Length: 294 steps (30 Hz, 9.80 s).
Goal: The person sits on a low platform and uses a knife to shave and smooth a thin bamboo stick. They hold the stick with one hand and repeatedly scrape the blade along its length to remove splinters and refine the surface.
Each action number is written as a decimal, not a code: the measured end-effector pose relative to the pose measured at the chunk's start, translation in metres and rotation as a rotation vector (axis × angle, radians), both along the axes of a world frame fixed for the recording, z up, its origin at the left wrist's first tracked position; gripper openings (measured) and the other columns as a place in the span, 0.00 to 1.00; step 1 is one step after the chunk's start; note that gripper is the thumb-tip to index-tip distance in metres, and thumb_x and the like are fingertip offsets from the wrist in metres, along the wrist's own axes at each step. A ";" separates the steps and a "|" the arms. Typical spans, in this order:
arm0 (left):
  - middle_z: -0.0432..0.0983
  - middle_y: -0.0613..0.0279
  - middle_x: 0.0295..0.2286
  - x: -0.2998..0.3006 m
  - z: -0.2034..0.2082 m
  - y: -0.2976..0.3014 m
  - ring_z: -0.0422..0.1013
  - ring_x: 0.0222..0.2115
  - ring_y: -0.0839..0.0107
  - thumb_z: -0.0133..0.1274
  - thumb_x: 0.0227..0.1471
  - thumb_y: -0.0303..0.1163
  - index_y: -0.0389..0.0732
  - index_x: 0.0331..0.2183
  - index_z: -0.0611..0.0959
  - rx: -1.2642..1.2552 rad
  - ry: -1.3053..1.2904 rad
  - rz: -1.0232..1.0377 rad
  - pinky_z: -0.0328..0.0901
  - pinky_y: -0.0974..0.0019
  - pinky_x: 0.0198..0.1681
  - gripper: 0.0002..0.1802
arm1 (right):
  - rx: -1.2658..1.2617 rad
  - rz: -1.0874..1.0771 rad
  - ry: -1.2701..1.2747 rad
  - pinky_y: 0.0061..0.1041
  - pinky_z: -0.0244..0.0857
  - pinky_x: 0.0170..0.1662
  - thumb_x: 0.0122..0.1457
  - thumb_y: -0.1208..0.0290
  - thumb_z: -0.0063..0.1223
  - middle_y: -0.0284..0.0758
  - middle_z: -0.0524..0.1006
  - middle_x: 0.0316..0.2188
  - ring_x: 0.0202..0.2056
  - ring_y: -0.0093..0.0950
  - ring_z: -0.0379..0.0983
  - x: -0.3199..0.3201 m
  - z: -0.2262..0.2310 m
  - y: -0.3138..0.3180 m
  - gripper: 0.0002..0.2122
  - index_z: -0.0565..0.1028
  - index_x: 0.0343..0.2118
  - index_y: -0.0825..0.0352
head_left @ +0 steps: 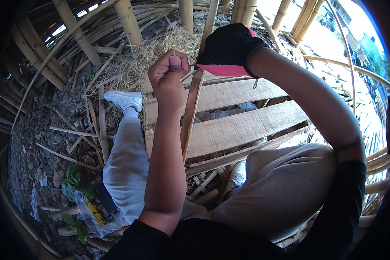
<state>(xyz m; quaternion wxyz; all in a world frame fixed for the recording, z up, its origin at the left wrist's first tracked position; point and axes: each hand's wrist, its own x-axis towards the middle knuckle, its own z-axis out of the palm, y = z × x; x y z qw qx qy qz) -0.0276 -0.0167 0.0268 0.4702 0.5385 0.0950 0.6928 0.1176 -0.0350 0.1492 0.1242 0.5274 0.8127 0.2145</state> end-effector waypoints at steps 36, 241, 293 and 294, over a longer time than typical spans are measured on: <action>0.70 0.68 0.26 -0.006 -0.005 -0.031 0.64 0.26 0.79 0.48 0.67 0.38 0.37 0.29 0.78 -0.360 -0.150 -0.088 0.66 0.70 0.31 0.17 | 0.380 -0.397 0.702 0.41 0.70 0.42 0.68 0.41 0.24 0.46 0.80 0.22 0.30 0.47 0.78 0.047 0.055 0.010 0.36 0.81 0.23 0.66; 0.59 0.76 0.21 -0.149 -0.073 -0.176 0.49 0.09 0.85 0.46 0.64 0.56 0.46 0.40 0.68 -1.025 -0.015 -0.931 0.48 0.78 0.11 0.22 | -0.374 -0.268 0.421 0.42 0.70 0.33 0.67 0.43 0.39 0.43 0.79 0.22 0.26 0.45 0.77 -0.043 -0.058 -0.099 0.25 0.83 0.38 0.58; 0.55 0.76 0.15 -0.150 -0.058 -0.184 0.51 0.10 0.85 0.41 0.66 0.56 0.46 0.39 0.71 -1.044 0.344 -0.702 0.52 0.77 0.16 0.22 | 0.071 -0.198 0.567 0.40 0.71 0.45 0.69 0.47 0.27 0.45 0.81 0.25 0.34 0.42 0.80 -0.073 -0.114 -0.100 0.31 0.80 0.34 0.68; 0.56 0.75 0.15 -0.154 -0.057 -0.184 0.51 0.11 0.85 0.41 0.67 0.56 0.46 0.39 0.71 -1.073 0.329 -0.666 0.52 0.77 0.16 0.22 | 0.170 -0.165 0.618 0.40 0.71 0.46 0.70 0.46 0.24 0.44 0.81 0.24 0.34 0.42 0.81 -0.086 -0.117 -0.091 0.34 0.81 0.29 0.68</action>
